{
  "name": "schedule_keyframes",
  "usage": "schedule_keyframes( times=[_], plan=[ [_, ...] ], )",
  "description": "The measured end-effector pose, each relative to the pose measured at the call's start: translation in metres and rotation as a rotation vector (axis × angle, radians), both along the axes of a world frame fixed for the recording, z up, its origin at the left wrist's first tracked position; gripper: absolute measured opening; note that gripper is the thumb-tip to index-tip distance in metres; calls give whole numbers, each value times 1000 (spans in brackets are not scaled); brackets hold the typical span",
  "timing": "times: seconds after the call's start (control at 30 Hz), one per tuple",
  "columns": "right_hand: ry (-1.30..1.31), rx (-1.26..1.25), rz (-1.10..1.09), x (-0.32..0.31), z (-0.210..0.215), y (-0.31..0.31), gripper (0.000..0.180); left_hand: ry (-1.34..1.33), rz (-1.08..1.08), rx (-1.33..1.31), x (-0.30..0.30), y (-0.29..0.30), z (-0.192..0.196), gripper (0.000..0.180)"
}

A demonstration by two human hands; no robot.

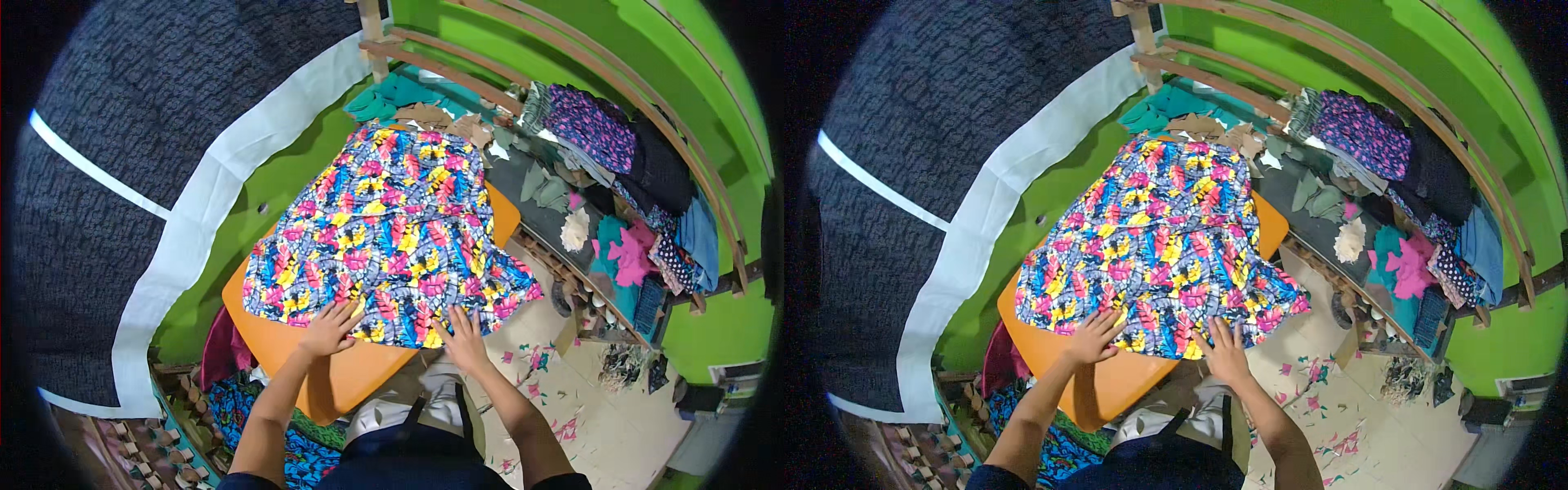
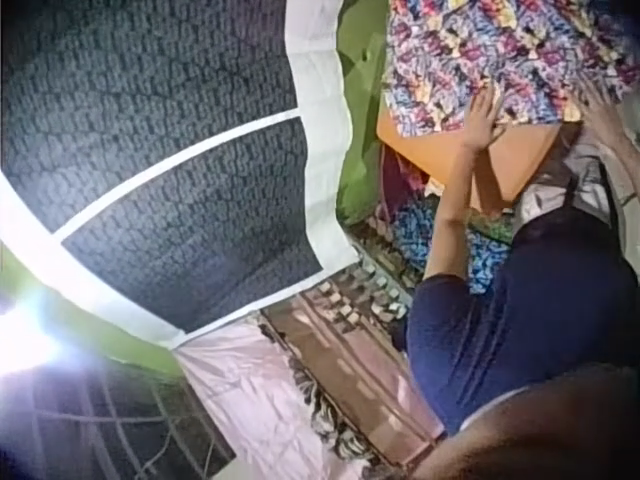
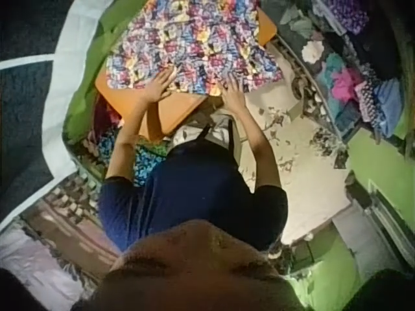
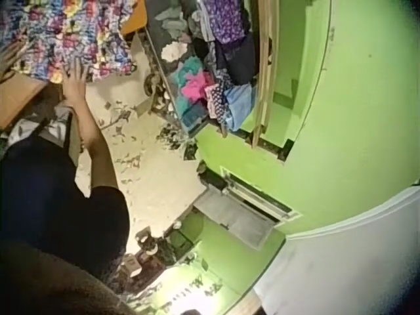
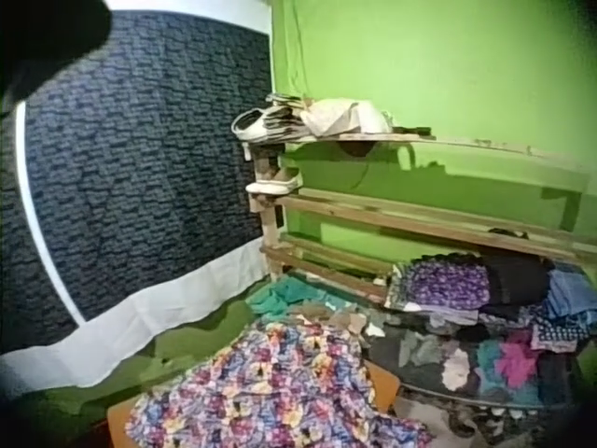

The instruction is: The recorder folds a colorful patterned garment on a workbench and places it on a shelf.

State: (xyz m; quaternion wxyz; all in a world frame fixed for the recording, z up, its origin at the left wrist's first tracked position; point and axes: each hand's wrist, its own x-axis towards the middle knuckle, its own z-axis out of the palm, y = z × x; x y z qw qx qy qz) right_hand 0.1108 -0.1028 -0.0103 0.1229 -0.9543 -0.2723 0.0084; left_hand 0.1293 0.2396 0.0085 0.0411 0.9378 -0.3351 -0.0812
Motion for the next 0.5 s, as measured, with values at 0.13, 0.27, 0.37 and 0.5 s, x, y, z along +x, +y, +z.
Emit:
schedule_keyframes(
  times=[0.13, 0.27, 0.37, 0.5],
  plan=[
    [-104, -35, 11, 11, 2, 18, 59, -13, 49, 56, 17, 20, 24, 76],
    [105, 105, -9, 22, 16, 27, 62, -122, 297, 2, 20, 50, 19, 66],
    [374, 98, 90, 42, 35, 12, 64, 235, 415, 139, 30, 63, 42, 45],
    [1015, 75, 116, 91, 108, 7, 59, 188, 334, 180, 53, 78, 82, 27]
  ],
)
